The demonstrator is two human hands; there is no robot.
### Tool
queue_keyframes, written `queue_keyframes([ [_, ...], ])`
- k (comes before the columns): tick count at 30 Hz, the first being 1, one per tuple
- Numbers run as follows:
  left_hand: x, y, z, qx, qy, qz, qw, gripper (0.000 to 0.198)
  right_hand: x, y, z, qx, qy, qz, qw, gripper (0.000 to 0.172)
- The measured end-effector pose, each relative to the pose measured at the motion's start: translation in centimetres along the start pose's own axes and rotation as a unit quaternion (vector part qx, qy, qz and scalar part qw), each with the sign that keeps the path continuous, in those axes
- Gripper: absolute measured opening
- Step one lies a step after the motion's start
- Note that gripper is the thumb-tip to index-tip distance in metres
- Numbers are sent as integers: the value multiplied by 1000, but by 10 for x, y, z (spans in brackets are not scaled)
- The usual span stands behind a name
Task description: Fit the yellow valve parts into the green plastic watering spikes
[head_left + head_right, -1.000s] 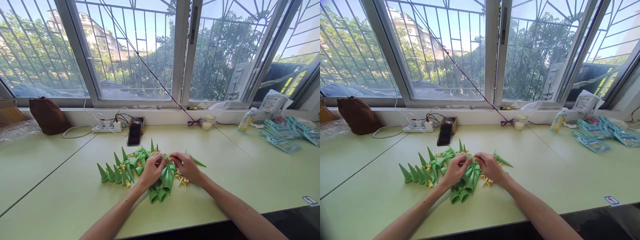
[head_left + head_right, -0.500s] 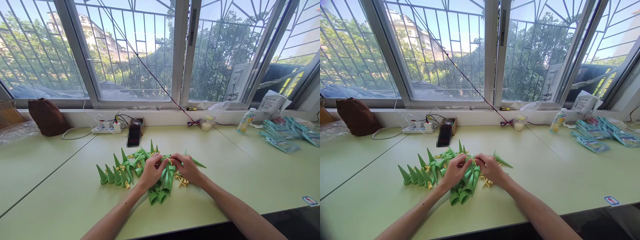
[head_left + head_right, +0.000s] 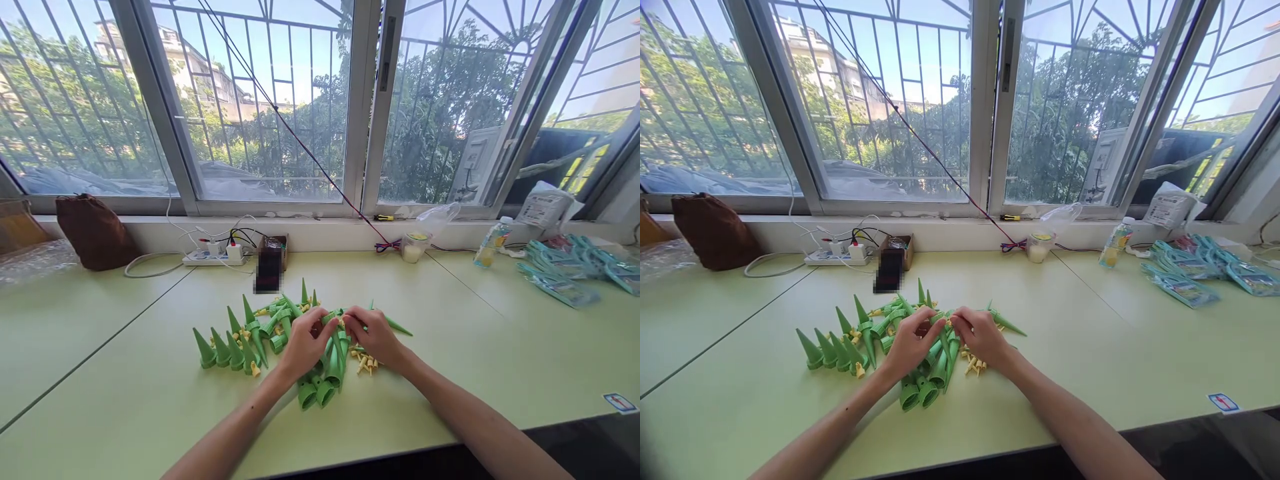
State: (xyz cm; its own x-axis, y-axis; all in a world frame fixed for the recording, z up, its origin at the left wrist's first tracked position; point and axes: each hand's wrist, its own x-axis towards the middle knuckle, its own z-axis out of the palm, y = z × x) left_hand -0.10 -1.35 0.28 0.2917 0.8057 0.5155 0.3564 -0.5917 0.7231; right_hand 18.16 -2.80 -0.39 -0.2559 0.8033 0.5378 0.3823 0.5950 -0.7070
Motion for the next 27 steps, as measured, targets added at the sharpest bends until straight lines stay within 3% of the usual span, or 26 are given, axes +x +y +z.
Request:
queue_keyframes([
  [6, 0, -2, 2, -39, 5, -32, 999, 30, -1, 2, 3, -1, 2, 2, 1000, 33],
  [13, 3, -3, 2, -135, -1, -89, 987, 34, 0, -2, 2, -28, -10, -32, 999, 20],
  [27, -3, -5, 1, -58, -67, -28, 996, 24, 0, 3, 3, -39, 13, 5, 999, 35],
])
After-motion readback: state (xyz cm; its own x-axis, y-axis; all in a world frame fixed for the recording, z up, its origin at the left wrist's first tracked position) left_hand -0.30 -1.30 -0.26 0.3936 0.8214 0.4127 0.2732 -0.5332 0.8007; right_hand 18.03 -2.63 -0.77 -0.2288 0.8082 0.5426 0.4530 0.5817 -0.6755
